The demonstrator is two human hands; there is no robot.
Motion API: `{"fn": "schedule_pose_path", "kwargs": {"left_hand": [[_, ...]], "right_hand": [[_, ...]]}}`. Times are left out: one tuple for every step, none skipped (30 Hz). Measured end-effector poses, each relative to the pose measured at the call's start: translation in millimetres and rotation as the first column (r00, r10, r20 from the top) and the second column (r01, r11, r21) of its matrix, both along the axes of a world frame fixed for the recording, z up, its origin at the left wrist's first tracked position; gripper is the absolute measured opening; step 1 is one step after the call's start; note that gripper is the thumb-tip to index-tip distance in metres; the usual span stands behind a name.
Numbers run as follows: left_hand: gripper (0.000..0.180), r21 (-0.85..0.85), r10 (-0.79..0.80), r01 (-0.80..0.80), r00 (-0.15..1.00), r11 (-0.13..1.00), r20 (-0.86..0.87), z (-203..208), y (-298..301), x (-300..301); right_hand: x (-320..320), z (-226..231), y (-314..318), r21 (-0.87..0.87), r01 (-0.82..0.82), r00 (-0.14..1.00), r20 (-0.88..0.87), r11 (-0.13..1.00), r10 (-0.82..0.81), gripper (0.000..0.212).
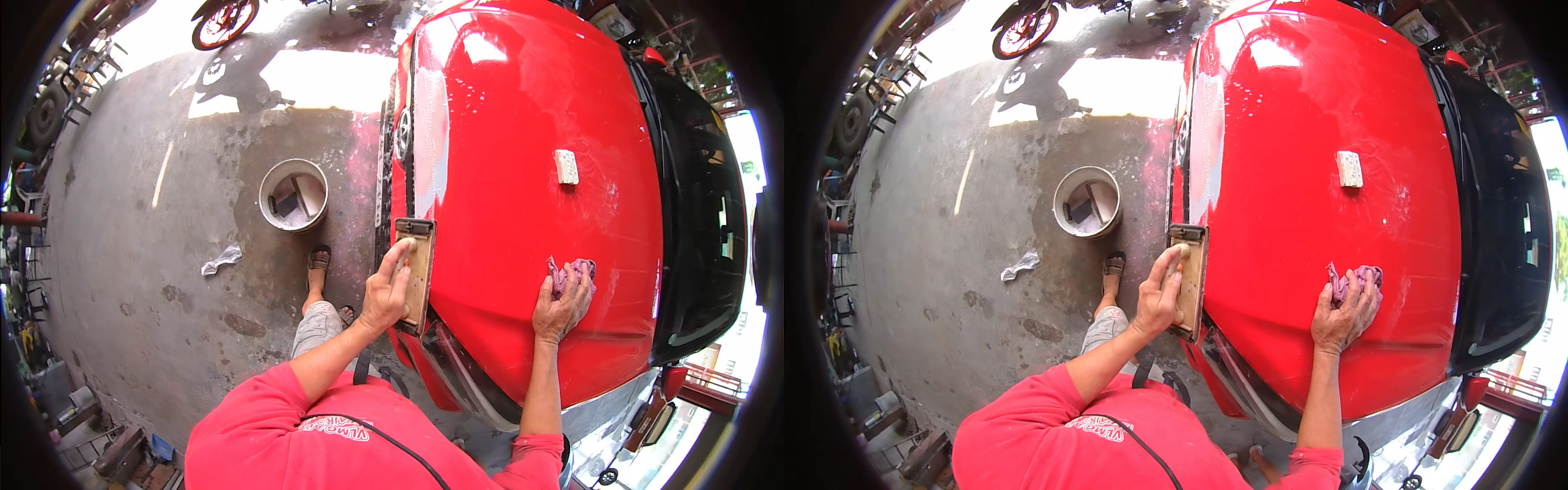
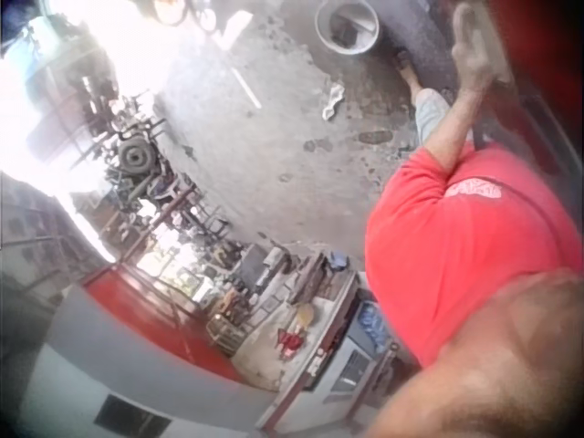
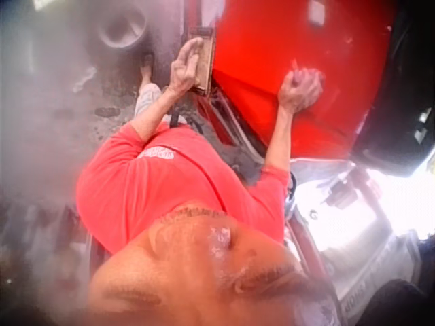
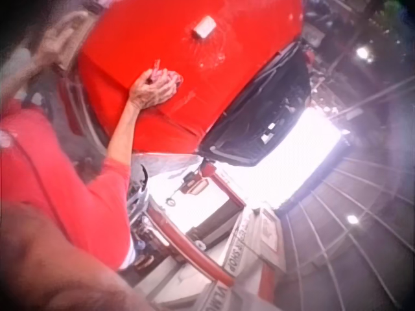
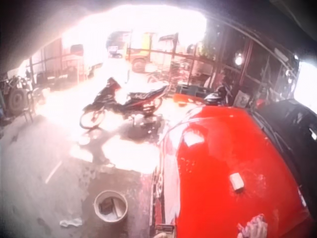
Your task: The person sands a white patch on the red car hood using a sanding block and a sponge, repeatedly dipping the sponge into a bucket of water. The person wipes the sanded area with a cloth and continues sanding the same region.
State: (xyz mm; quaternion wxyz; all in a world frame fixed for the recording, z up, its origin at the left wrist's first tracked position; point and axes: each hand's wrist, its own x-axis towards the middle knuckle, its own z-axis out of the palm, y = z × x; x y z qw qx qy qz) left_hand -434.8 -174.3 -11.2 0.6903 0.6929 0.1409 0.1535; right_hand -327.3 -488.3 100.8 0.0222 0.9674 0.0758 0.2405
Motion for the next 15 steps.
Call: {"fn": "schedule_pose_path", "kwargs": {"left_hand": [[0.05,-0.03,-0.011,0.012,1.0,0.999,0.006,5,5,10],[0.05,-0.059,-0.019,0.02,1.0,0.998,0.015,10,13,29],[0.048,0.068,0.032,-0.037,0.997,0.997,0.063,4,27,71],[0.046,0.053,0.096,-0.099,0.994,0.994,0.056,0,45,126],[0.045,0.03,0.127,-0.131,0.986,0.991,0.106,9,69,183],[0.045,0.012,0.18,-0.18,0.984,0.984,0.015,26,91,230],[0.047,0.061,0.246,-0.244,0.969,0.968,-0.018,13,130,275],[0.046,0.118,0.279,-0.279,0.96,0.953,0.01,12,145,295],[0.046,0.119,0.267,-0.268,0.963,0.956,0.025,1,140,290],[0.046,0.128,0.256,-0.261,0.965,0.957,0.052,-3,140,287],[0.046,0.071,0.208,-0.209,0.978,0.975,0.032,3,116,263],[0.045,0.018,0.16,-0.161,0.987,0.987,0.016,12,85,217],[0.046,-0.005,0.105,-0.105,0.993,0.994,0.046,5,69,175],[0.047,-0.027,0.082,-0.08,0.995,0.996,0.051,1,50,126],[0.05,-0.025,0.079,-0.078,0.996,0.997,0.043,-8,33,81]], "right_hand": [[-2,0,-2,0.001,0.006,1.0,-0.003,1.0,-0.006,0.051],[-4,0,-3,0.003,0.009,1.0,-0.004,1.0,-0.009,0.051],[-3,1,-3,0.002,0.007,1.0,-0.003,1.0,-0.007,0.051],[-1,2,-1,0.014,-0.004,1.0,-0.004,1.0,0.004,0.051],[-1,4,0,0.021,-0.014,1.0,-0.008,1.0,0.014,0.051],[0,4,3,0.032,-0.031,0.999,-0.012,0.999,0.031,0.051],[11,3,16,0.051,-0.065,0.998,0.0,0.997,0.065,0.051],[15,0,19,0.053,-0.069,0.998,-0.003,0.996,0.069,0.051],[13,-1,18,0.051,-0.062,0.998,-0.012,0.997,0.063,0.051],[11,-1,18,0.04,-0.058,0.998,-0.017,0.998,0.059,0.051],[6,0,9,0.02,-0.027,0.999,-0.019,0.999,0.027,0.051],[2,1,2,0.005,0.001,1.0,-0.018,1.0,-0.001,0.051],[2,3,1,0.001,0.003,1.0,-0.015,1.0,-0.003,0.051],[0,2,-1,-0.001,0.01,1.0,-0.021,1.0,-0.01,0.051],[-1,2,-1,-0.005,0.013,1.0,-0.024,1.0,-0.013,0.051]]}}
